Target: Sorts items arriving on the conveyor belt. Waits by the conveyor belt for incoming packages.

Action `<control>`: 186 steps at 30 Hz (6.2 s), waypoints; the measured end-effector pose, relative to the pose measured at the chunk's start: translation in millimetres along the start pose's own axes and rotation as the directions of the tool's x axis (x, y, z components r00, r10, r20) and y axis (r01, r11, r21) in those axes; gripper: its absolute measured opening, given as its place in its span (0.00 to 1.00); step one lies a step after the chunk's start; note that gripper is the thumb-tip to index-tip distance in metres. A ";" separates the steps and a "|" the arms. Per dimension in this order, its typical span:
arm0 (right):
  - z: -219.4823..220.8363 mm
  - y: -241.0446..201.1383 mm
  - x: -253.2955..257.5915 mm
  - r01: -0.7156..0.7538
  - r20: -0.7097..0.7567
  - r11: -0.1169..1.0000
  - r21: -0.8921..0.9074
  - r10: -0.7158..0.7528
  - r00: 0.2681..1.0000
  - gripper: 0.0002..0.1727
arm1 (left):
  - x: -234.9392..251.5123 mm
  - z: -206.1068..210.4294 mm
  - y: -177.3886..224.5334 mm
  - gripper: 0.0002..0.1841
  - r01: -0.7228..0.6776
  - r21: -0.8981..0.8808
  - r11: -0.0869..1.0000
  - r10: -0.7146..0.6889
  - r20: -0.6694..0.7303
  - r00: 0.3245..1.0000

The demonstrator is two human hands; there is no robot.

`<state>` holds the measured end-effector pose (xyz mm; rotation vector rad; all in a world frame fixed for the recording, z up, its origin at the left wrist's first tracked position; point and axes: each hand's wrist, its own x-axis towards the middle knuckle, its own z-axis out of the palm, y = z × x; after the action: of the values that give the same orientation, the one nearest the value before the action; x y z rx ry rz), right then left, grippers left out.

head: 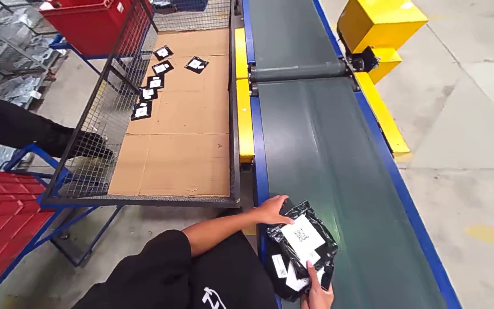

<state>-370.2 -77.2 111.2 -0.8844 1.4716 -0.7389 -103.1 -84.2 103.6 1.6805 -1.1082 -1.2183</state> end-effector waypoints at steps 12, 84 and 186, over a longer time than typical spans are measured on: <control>80.8 -17.3 -13.3 0.080 0.143 0.979 0.187 -0.107 0.984 0.24 | -90.1 -25.1 -34.0 0.27 0.149 -0.667 0.730 -0.181 0.022 0.983; -52.4 3.0 -39.2 0.020 0.088 0.983 0.180 -0.037 0.995 0.19 | 20.4 -147.7 -35.3 0.20 -0.093 -0.020 0.996 0.049 -0.725 0.687; -25.3 9.5 -6.3 0.318 0.317 0.776 -0.545 -0.161 0.935 0.33 | -29.6 11.7 -10.0 0.48 0.053 0.613 0.788 -0.061 -0.008 0.998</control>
<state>-396.4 -68.2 108.6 -1.6144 1.3806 -0.3149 -117.1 -54.2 100.3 2.1994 -1.5913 -0.9477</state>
